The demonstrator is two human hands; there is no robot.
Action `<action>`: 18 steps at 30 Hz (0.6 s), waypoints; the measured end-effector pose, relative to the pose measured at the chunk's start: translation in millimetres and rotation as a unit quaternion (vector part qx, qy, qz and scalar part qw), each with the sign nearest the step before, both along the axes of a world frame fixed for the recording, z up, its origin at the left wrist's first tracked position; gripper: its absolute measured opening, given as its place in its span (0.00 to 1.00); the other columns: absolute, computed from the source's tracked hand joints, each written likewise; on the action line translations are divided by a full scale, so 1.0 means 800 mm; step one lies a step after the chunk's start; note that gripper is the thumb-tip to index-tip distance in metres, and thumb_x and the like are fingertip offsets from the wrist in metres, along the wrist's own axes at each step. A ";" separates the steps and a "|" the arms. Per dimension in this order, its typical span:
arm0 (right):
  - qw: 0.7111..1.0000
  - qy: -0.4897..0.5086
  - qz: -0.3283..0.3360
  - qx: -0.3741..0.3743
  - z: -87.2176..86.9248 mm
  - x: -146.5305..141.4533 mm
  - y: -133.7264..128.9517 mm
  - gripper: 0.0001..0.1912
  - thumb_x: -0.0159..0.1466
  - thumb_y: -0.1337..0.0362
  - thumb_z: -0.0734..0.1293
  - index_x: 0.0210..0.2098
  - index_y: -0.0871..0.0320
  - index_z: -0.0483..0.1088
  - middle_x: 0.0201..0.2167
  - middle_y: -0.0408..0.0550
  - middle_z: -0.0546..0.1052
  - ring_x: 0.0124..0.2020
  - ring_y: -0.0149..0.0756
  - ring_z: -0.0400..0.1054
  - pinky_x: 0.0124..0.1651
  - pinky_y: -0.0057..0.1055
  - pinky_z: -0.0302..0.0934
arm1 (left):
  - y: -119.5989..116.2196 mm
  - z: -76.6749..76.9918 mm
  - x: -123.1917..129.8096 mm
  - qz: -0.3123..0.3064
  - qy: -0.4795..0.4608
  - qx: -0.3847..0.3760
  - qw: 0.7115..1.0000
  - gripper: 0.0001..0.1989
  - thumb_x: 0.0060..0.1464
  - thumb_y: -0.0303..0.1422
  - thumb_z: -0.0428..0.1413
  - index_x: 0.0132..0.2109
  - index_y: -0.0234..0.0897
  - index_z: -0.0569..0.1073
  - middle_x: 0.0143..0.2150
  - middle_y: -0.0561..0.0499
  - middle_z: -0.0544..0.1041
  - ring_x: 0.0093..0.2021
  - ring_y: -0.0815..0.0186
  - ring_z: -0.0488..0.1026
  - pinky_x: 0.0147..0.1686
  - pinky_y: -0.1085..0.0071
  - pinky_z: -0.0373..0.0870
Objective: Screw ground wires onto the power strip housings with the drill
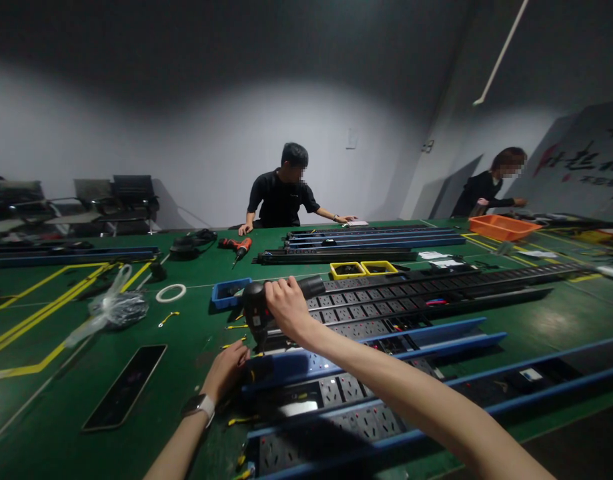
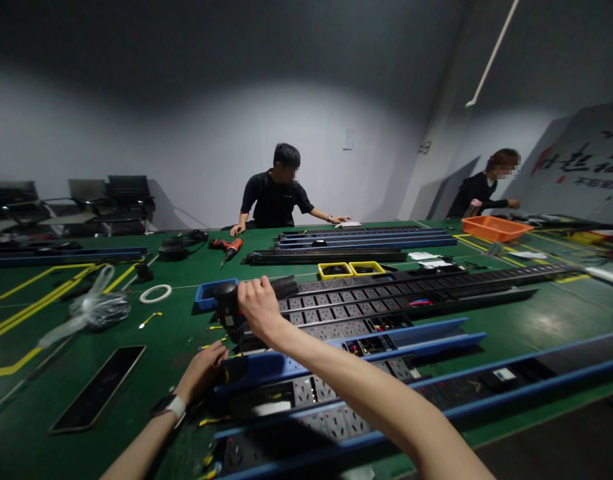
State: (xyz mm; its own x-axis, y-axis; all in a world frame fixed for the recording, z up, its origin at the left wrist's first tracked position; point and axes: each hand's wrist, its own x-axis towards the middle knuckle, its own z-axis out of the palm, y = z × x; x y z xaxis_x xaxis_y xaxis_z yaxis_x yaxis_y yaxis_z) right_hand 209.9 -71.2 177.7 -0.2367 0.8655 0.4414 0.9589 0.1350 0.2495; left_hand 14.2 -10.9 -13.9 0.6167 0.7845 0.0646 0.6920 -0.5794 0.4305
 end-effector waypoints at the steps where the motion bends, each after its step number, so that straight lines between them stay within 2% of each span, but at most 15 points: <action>1: 1.000 0.002 -0.004 -0.003 0.001 0.001 -0.001 0.09 0.68 0.73 0.56 0.43 0.65 0.67 0.38 0.56 0.75 0.42 0.46 0.69 0.50 0.42 0.57 | 0.000 0.000 0.000 -0.001 0.001 0.002 1.000 0.15 0.64 0.33 0.42 0.31 0.38 0.68 0.36 0.51 0.68 0.35 0.69 0.66 0.38 0.72 0.56; 10: 1.000 -0.005 -0.016 -0.006 0.003 -0.004 -0.006 0.09 0.69 0.73 0.56 0.42 0.64 0.66 0.38 0.56 0.75 0.42 0.47 0.68 0.50 0.43 0.57 | -0.008 0.014 0.002 0.011 0.017 0.000 1.000 0.15 0.64 0.32 0.43 0.32 0.37 0.69 0.37 0.50 0.70 0.36 0.68 0.67 0.39 0.72 0.57; 18: 0.999 -0.013 0.036 0.007 0.004 -0.011 -0.008 0.07 0.68 0.72 0.58 0.42 0.64 0.66 0.38 0.55 0.75 0.41 0.46 0.67 0.50 0.43 0.57 | -0.014 0.026 0.005 0.021 0.012 -0.017 1.000 0.16 0.64 0.33 0.42 0.31 0.37 0.70 0.37 0.50 0.70 0.34 0.68 0.67 0.37 0.72 0.57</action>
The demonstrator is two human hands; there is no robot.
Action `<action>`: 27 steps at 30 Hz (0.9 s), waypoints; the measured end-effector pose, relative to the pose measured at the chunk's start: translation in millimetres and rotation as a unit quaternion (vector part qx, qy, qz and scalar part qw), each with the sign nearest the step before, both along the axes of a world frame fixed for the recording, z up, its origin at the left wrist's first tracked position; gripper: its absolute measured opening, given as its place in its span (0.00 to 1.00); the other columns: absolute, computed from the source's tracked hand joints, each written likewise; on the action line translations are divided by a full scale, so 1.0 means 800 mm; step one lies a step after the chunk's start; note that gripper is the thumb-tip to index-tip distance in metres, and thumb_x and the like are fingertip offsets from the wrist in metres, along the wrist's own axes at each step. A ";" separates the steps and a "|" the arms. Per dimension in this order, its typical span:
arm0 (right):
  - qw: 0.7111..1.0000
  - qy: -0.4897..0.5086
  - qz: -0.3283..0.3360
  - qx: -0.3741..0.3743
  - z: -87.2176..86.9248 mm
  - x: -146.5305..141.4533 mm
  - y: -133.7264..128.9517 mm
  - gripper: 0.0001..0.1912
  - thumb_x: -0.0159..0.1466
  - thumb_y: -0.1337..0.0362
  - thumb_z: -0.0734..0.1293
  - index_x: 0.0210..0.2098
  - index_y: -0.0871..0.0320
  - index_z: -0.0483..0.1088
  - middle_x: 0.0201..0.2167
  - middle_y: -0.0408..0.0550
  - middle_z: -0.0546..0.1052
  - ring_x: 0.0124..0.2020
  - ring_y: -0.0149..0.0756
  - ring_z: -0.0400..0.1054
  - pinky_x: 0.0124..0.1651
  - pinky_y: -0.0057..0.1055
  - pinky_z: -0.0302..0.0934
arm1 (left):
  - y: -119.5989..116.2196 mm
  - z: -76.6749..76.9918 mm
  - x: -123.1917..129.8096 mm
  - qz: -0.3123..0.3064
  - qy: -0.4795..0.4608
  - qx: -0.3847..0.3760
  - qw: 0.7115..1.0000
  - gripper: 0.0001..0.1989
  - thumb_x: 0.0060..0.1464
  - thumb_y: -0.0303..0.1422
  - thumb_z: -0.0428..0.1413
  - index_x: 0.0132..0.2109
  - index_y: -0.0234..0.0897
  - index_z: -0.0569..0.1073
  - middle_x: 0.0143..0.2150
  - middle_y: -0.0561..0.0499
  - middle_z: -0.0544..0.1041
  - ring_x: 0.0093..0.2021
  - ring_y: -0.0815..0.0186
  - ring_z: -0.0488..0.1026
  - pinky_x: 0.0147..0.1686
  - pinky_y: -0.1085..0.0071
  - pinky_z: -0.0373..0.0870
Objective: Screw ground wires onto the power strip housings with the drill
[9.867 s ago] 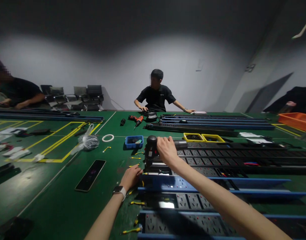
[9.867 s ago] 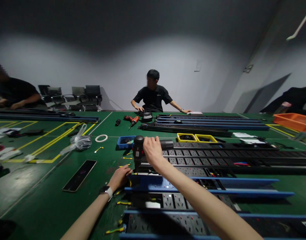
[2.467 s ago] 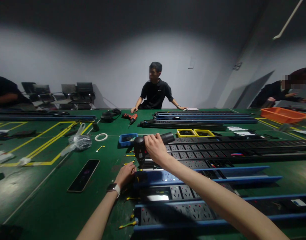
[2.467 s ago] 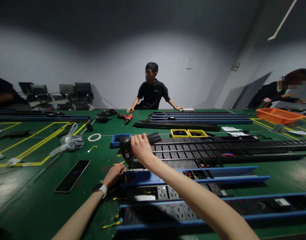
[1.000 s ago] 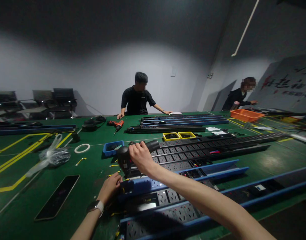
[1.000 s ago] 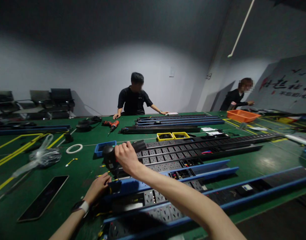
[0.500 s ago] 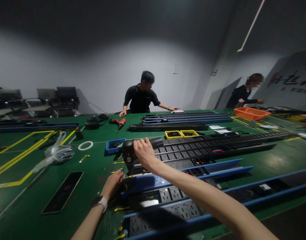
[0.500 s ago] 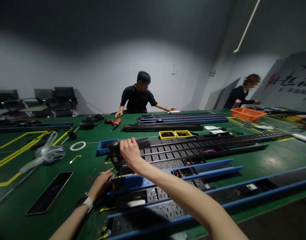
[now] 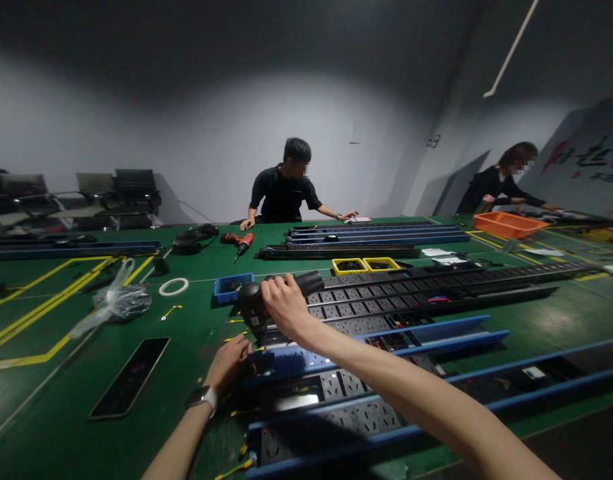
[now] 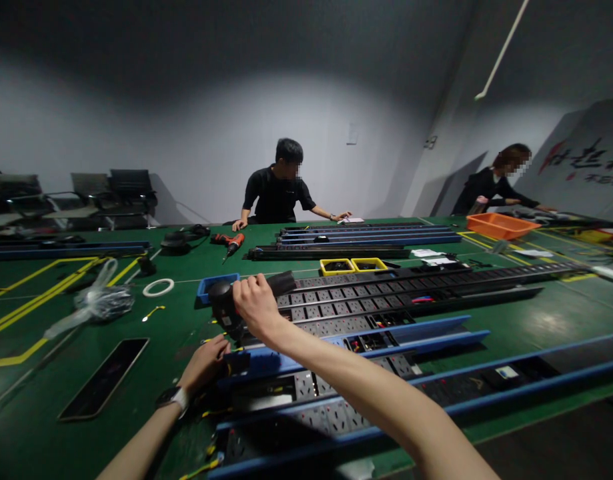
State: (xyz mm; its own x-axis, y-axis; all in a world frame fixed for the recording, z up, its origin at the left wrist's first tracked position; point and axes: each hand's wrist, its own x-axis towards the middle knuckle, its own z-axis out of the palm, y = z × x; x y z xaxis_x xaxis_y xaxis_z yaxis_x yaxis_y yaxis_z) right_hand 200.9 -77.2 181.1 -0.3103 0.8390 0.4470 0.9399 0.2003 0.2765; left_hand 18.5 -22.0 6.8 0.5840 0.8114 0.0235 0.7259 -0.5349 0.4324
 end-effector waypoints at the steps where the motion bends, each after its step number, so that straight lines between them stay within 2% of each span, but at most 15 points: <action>1: 1.000 -0.002 0.002 0.005 0.000 0.000 0.000 0.07 0.68 0.72 0.58 0.42 0.64 0.66 0.38 0.55 0.75 0.41 0.46 0.67 0.50 0.43 0.57 | 0.000 0.000 0.000 0.001 0.000 -0.001 1.000 0.16 0.64 0.33 0.42 0.31 0.37 0.70 0.37 0.50 0.70 0.35 0.68 0.67 0.37 0.72 0.56; 17: 0.999 0.014 -0.037 -0.022 0.000 0.011 -0.001 0.09 0.68 0.73 0.56 0.44 0.65 0.66 0.39 0.56 0.75 0.44 0.47 0.68 0.50 0.43 0.56 | 0.004 -0.012 -0.002 0.004 -0.009 0.010 1.000 0.17 0.65 0.34 0.41 0.32 0.37 0.70 0.37 0.50 0.70 0.36 0.68 0.67 0.39 0.72 0.55; 22: 0.996 0.020 -0.065 -0.051 0.001 0.018 -0.002 0.10 0.64 0.74 0.61 0.45 0.66 0.66 0.40 0.57 0.75 0.45 0.48 0.68 0.53 0.44 0.56 | 0.006 -0.015 -0.003 0.002 -0.006 0.016 1.000 0.16 0.65 0.33 0.41 0.32 0.37 0.69 0.37 0.50 0.70 0.36 0.68 0.67 0.39 0.71 0.55; 27: 0.996 0.025 -0.078 -0.041 -0.002 0.024 -0.003 0.11 0.62 0.75 0.61 0.45 0.67 0.66 0.40 0.57 0.74 0.45 0.48 0.68 0.54 0.44 0.55 | 0.005 -0.017 -0.004 0.000 -0.012 0.013 1.000 0.14 0.63 0.31 0.43 0.32 0.38 0.69 0.36 0.51 0.69 0.36 0.69 0.66 0.39 0.72 0.54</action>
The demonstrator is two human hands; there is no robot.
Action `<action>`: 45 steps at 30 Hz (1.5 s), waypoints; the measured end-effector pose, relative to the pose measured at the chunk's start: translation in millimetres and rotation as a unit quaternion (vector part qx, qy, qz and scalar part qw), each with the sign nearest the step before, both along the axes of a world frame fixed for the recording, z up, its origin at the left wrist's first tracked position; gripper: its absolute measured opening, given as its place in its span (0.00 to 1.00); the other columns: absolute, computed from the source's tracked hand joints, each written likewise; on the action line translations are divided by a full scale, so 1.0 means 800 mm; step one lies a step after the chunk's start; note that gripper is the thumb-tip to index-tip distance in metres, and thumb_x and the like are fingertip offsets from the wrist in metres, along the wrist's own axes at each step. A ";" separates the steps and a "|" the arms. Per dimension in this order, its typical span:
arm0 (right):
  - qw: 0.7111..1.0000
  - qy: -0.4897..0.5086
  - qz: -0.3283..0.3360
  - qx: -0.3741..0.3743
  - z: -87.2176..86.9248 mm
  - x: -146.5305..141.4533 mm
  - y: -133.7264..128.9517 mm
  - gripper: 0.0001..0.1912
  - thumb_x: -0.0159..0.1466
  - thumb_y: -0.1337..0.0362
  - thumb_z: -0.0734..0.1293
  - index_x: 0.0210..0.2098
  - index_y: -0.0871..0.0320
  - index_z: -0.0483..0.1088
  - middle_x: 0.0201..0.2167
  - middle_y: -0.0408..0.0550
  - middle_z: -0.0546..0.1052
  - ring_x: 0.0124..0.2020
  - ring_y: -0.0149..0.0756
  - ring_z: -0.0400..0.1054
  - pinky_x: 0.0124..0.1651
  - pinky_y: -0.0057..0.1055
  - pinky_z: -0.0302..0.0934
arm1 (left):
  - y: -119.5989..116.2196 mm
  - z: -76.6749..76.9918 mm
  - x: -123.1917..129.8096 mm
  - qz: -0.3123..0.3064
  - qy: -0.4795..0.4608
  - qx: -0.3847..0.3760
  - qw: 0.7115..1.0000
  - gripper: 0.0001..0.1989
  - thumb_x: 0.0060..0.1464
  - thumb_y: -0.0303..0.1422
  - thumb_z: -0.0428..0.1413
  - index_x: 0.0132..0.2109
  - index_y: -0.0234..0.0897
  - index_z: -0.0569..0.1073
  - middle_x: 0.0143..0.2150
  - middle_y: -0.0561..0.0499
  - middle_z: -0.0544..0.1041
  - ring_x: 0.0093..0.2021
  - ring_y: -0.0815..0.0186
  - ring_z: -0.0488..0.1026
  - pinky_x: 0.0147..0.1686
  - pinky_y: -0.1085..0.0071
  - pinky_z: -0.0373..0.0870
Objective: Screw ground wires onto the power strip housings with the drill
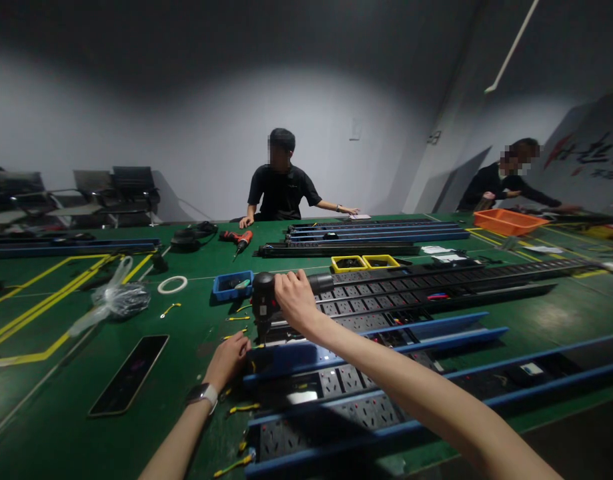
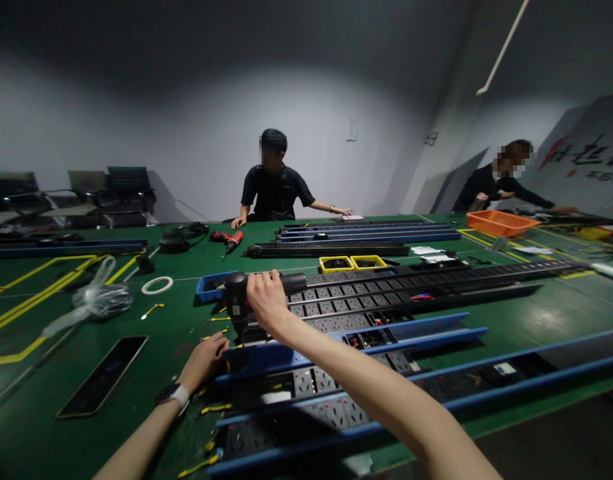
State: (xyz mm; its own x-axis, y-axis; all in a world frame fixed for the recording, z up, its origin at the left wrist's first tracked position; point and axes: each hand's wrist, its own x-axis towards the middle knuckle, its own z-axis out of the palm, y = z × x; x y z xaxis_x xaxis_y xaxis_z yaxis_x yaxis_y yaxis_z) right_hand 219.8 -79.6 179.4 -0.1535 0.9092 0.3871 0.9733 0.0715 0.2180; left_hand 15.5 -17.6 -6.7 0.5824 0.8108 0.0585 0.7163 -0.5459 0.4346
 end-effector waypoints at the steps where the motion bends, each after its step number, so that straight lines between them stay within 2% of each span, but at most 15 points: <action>1: 1.000 0.000 0.001 0.004 -0.001 0.001 0.000 0.11 0.62 0.76 0.61 0.44 0.67 0.66 0.40 0.57 0.74 0.45 0.48 0.68 0.54 0.44 0.55 | -0.001 0.001 0.000 0.000 0.000 -0.002 1.000 0.14 0.63 0.31 0.43 0.32 0.37 0.69 0.36 0.51 0.69 0.35 0.69 0.66 0.38 0.72 0.54; 7: 1.000 0.003 0.011 -0.007 0.000 0.000 0.001 0.15 0.56 0.77 0.64 0.44 0.67 0.66 0.40 0.56 0.75 0.46 0.47 0.68 0.55 0.44 0.55 | -0.003 0.012 0.003 0.007 0.009 -0.011 1.000 0.16 0.64 0.31 0.41 0.30 0.37 0.68 0.36 0.51 0.69 0.34 0.69 0.65 0.38 0.71 0.53; 15: 1.000 0.001 0.010 -0.012 0.002 -0.002 0.002 0.17 0.55 0.77 0.66 0.45 0.66 0.65 0.40 0.56 0.75 0.46 0.47 0.68 0.54 0.43 0.55 | -0.002 0.006 0.002 0.004 0.002 0.001 1.000 0.15 0.64 0.32 0.42 0.32 0.37 0.69 0.36 0.51 0.69 0.35 0.69 0.66 0.38 0.71 0.54; 25: 1.000 -0.008 0.014 -0.012 0.007 -0.008 -0.002 0.12 0.60 0.76 0.62 0.44 0.66 0.66 0.40 0.57 0.75 0.45 0.48 0.68 0.52 0.43 0.55 | -0.003 0.008 0.002 0.007 0.008 -0.004 1.000 0.15 0.64 0.32 0.43 0.32 0.37 0.70 0.37 0.51 0.70 0.35 0.68 0.66 0.38 0.71 0.54; 34: 0.999 -0.019 0.027 -0.009 0.006 -0.009 -0.005 0.13 0.59 0.76 0.62 0.44 0.67 0.67 0.40 0.58 0.75 0.45 0.48 0.68 0.52 0.43 0.55 | -0.004 0.008 0.003 0.010 0.007 0.007 1.000 0.16 0.64 0.33 0.43 0.32 0.37 0.70 0.36 0.51 0.70 0.35 0.69 0.66 0.38 0.71 0.54; 41: 0.994 0.019 0.022 -0.109 0.036 -0.018 -0.004 0.20 0.56 0.67 0.70 0.47 0.67 0.69 0.43 0.56 0.78 0.48 0.50 0.69 0.56 0.46 0.53 | -0.008 0.019 0.005 0.015 0.010 -0.007 1.000 0.16 0.64 0.31 0.43 0.31 0.36 0.70 0.36 0.51 0.70 0.34 0.70 0.66 0.38 0.72 0.55; 45: 0.992 0.040 0.014 -0.118 0.045 -0.022 0.000 0.13 0.57 0.66 0.69 0.42 0.63 0.71 0.39 0.53 0.79 0.46 0.48 0.71 0.53 0.44 0.53 | -0.010 0.024 0.006 0.018 0.006 -0.015 1.000 0.15 0.63 0.31 0.43 0.31 0.36 0.70 0.36 0.51 0.70 0.34 0.70 0.66 0.38 0.72 0.56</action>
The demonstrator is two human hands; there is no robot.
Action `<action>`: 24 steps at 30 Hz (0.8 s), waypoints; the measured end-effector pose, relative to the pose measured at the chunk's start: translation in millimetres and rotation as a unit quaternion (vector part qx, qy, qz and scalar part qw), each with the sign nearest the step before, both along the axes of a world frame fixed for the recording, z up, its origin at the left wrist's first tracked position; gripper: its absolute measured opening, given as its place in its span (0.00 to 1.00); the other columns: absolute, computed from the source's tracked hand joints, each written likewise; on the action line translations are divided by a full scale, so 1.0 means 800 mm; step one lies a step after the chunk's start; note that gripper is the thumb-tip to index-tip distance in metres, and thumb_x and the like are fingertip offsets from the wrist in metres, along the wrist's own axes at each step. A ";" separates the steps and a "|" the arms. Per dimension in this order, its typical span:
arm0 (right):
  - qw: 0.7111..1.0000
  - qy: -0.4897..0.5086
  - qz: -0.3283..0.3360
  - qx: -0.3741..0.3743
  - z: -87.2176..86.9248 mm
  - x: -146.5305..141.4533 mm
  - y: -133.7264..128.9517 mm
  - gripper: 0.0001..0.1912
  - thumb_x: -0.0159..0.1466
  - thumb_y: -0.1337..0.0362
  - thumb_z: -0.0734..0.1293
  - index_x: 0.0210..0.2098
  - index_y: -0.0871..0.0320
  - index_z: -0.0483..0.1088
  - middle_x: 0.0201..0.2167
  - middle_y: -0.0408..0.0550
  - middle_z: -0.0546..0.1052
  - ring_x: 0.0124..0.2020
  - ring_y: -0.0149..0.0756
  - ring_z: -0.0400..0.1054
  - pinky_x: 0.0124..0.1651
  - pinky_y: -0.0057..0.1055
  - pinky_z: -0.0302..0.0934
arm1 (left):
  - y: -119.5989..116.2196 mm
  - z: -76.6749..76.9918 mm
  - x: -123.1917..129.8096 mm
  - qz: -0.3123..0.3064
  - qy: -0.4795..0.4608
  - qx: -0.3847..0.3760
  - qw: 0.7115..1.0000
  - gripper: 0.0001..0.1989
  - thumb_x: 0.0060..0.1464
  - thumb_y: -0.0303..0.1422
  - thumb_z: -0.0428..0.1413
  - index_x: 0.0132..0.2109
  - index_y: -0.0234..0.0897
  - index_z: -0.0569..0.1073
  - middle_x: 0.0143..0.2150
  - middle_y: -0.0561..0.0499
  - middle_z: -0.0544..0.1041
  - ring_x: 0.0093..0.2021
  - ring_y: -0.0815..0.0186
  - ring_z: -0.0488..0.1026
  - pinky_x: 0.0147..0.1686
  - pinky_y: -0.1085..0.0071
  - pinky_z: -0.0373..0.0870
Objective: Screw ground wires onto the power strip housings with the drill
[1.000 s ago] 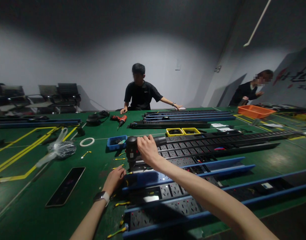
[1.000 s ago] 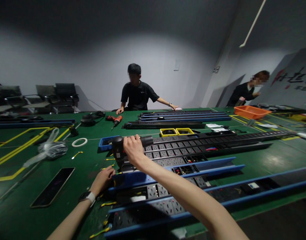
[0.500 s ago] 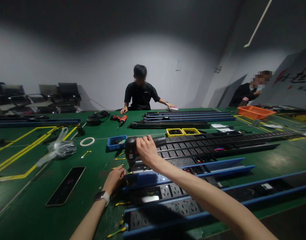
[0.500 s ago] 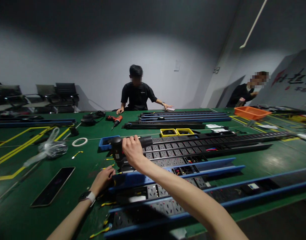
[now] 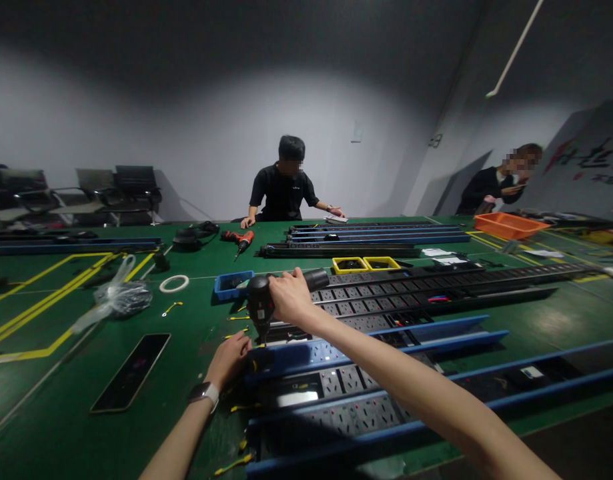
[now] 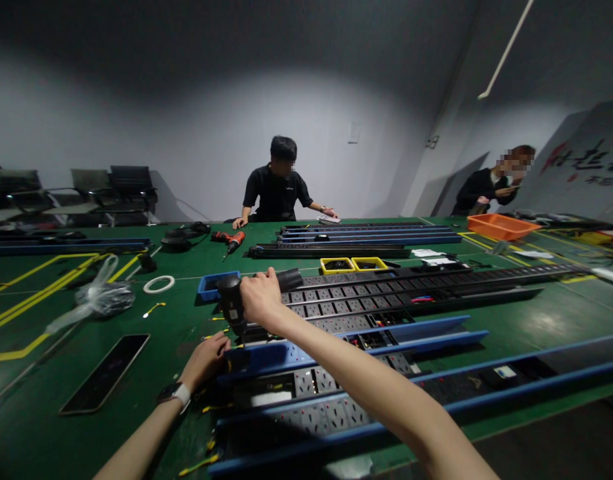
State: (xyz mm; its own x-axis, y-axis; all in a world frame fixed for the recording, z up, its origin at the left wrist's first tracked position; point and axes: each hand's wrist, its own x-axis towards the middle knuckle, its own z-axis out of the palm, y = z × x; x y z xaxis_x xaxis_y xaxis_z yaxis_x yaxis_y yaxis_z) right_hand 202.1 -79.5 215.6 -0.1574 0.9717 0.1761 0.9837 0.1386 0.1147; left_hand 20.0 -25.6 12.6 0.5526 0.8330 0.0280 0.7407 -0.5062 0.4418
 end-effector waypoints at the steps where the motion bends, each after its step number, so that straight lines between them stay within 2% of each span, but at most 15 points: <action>1: 1.000 0.000 -0.003 -0.002 0.001 0.000 0.001 0.12 0.57 0.66 0.69 0.41 0.62 0.71 0.39 0.53 0.79 0.45 0.47 0.72 0.52 0.43 0.53 | 0.000 0.000 0.000 0.000 -0.002 0.000 1.000 0.15 0.63 0.31 0.43 0.31 0.36 0.70 0.36 0.51 0.70 0.34 0.70 0.66 0.38 0.72 0.56; 5: 1.000 -0.014 -0.003 -0.016 0.003 0.000 0.003 0.09 0.59 0.66 0.68 0.39 0.62 0.72 0.37 0.52 0.80 0.45 0.47 0.72 0.52 0.42 0.53 | 0.002 -0.005 -0.001 -0.001 -0.009 0.003 1.000 0.16 0.64 0.33 0.43 0.30 0.36 0.70 0.36 0.51 0.70 0.34 0.70 0.66 0.38 0.72 0.56; 8: 0.999 -0.023 0.012 -0.022 0.004 -0.001 0.001 0.14 0.57 0.66 0.70 0.42 0.63 0.71 0.39 0.52 0.79 0.46 0.48 0.72 0.53 0.43 0.53 | 0.006 -0.013 -0.003 -0.005 -0.010 0.013 1.000 0.17 0.65 0.33 0.42 0.31 0.37 0.70 0.37 0.50 0.70 0.35 0.69 0.66 0.38 0.72 0.55; 11: 0.998 -0.047 0.039 0.019 -0.001 -0.006 0.001 0.17 0.57 0.69 0.70 0.46 0.67 0.68 0.41 0.55 0.78 0.47 0.48 0.70 0.53 0.44 0.54 | 0.010 -0.018 -0.006 -0.022 -0.007 0.017 1.000 0.16 0.65 0.32 0.42 0.32 0.37 0.71 0.37 0.50 0.71 0.35 0.70 0.66 0.38 0.72 0.55; 16: 0.988 -0.082 0.071 0.108 -0.022 -0.016 0.007 0.09 0.63 0.72 0.63 0.44 0.67 0.66 0.39 0.58 0.75 0.42 0.49 0.69 0.52 0.45 0.55 | 0.010 -0.017 -0.007 -0.036 -0.003 0.017 0.999 0.16 0.65 0.31 0.42 0.34 0.36 0.72 0.38 0.50 0.71 0.35 0.70 0.66 0.38 0.73 0.56; 20: 0.985 -0.081 0.077 0.129 -0.032 -0.018 0.012 0.09 0.67 0.74 0.56 0.43 0.66 0.66 0.37 0.57 0.76 0.42 0.48 0.69 0.50 0.45 0.56 | 0.010 -0.018 -0.006 -0.024 -0.001 0.032 0.999 0.17 0.65 0.32 0.41 0.33 0.36 0.72 0.37 0.49 0.71 0.35 0.70 0.66 0.38 0.73 0.56; 24: 0.986 -0.078 0.079 0.126 -0.033 -0.015 0.011 0.09 0.68 0.74 0.56 0.42 0.65 0.66 0.37 0.56 0.76 0.41 0.48 0.69 0.49 0.44 0.56 | 0.011 -0.020 -0.007 -0.025 -0.007 0.033 0.999 0.16 0.64 0.32 0.43 0.33 0.36 0.71 0.37 0.50 0.71 0.35 0.69 0.66 0.37 0.73 0.55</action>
State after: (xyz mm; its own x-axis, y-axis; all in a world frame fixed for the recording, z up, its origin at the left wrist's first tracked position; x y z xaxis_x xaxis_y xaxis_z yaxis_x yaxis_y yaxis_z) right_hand 189.8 -70.9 189.2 -0.3481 0.8608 0.3712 0.9198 0.2372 0.3127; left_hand 14.7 -16.4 -3.7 0.5929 0.8003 0.0896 0.7076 -0.5709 0.4163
